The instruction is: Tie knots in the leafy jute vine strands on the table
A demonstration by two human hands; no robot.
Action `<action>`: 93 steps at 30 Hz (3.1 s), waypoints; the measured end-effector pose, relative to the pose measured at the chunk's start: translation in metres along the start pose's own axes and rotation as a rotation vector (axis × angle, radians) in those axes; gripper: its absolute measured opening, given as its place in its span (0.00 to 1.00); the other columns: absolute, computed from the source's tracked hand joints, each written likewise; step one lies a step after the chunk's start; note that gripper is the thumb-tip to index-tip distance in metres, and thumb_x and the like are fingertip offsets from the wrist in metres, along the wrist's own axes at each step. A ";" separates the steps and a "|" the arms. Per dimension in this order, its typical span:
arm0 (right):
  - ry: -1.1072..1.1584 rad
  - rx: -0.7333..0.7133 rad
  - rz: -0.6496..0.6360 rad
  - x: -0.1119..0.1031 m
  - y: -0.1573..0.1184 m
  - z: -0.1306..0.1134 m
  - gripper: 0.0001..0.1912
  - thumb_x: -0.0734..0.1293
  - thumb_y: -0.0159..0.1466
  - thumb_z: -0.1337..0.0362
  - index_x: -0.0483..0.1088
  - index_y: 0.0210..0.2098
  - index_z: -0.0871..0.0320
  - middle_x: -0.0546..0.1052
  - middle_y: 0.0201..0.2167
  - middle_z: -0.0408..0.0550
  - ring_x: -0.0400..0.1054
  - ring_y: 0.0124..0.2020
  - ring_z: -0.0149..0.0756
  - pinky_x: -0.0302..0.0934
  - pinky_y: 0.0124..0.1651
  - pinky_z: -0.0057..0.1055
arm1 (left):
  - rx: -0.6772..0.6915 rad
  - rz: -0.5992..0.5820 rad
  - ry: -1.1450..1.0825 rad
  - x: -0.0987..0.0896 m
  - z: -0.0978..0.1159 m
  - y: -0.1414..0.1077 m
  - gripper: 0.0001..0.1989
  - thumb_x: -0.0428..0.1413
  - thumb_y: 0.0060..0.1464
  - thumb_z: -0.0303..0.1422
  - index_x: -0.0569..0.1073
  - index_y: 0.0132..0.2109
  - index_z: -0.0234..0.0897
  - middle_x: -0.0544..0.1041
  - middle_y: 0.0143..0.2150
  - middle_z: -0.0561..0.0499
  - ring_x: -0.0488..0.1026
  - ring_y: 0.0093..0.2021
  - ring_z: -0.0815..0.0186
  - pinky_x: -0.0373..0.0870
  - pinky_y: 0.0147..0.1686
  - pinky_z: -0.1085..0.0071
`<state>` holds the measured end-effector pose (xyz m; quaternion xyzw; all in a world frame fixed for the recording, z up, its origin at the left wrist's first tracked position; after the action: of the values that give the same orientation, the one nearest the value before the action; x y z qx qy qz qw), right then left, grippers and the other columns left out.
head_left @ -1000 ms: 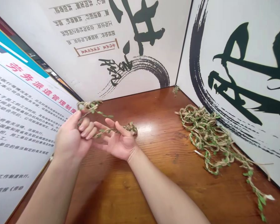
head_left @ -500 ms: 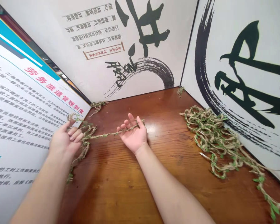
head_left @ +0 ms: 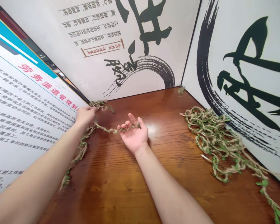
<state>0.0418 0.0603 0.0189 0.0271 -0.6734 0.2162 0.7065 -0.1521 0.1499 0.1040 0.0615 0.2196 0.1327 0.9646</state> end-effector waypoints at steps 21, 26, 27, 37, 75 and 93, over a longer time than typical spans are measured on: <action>-0.352 -0.329 0.208 -0.014 0.009 -0.010 0.20 0.57 0.73 0.53 0.77 0.48 0.54 0.82 0.39 0.49 0.77 0.44 0.36 0.68 0.52 0.35 | 0.342 -0.017 0.340 0.092 -0.016 -0.118 0.11 0.57 0.58 0.38 0.81 0.33 0.38 0.81 0.28 0.51 0.73 0.26 0.66 0.66 0.31 0.69; -0.328 -0.343 0.247 -0.013 0.006 -0.015 0.19 0.57 0.74 0.55 0.76 0.41 0.57 0.82 0.33 0.47 0.78 0.37 0.36 0.69 0.50 0.35 | 0.188 0.104 0.549 0.084 -0.026 -0.112 0.13 0.55 0.60 0.39 0.78 0.31 0.39 0.80 0.29 0.49 0.74 0.30 0.61 0.63 0.32 0.66; -0.329 -0.350 0.255 -0.014 0.006 -0.015 0.19 0.57 0.73 0.56 0.76 0.40 0.57 0.82 0.33 0.47 0.78 0.37 0.35 0.69 0.51 0.36 | 0.164 0.106 0.586 0.084 -0.028 -0.111 0.13 0.55 0.60 0.38 0.77 0.30 0.38 0.80 0.31 0.48 0.75 0.33 0.59 0.63 0.34 0.65; -0.498 -0.341 0.217 -0.024 0.015 -0.001 0.15 0.63 0.69 0.56 0.79 0.42 0.56 0.82 0.42 0.49 0.76 0.46 0.37 0.68 0.54 0.35 | 0.738 -0.003 0.337 0.100 -0.009 -0.132 0.15 0.57 0.58 0.28 0.76 0.53 0.36 0.78 0.48 0.41 0.75 0.49 0.55 0.72 0.49 0.57; -0.683 -0.450 0.232 -0.021 0.009 -0.024 0.20 0.64 0.66 0.49 0.78 0.38 0.59 0.59 0.17 0.34 0.53 0.17 0.25 0.47 0.21 0.24 | 0.376 0.280 0.433 0.083 -0.012 -0.132 0.21 0.57 0.53 0.29 0.77 0.55 0.38 0.74 0.54 0.39 0.70 0.59 0.46 0.59 0.64 0.41; -0.679 -0.546 0.255 -0.023 0.008 -0.025 0.20 0.65 0.64 0.49 0.78 0.42 0.58 0.75 0.37 0.46 0.69 0.29 0.29 0.64 0.30 0.27 | 0.244 -0.017 -0.043 0.101 -0.026 -0.127 0.07 0.54 0.63 0.30 0.77 0.40 0.37 0.80 0.36 0.47 0.78 0.36 0.63 0.75 0.38 0.67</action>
<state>0.0628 0.0698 -0.0081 -0.1739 -0.8972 0.0949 0.3946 -0.0464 0.0590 0.0173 0.1794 0.2141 0.0954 0.9555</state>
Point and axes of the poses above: each hand's wrist, its own y-axis towards the middle knuckle, its own x-axis out of the palm, z = x × y, the point moved 4 cm from there along y, towards the middle knuckle
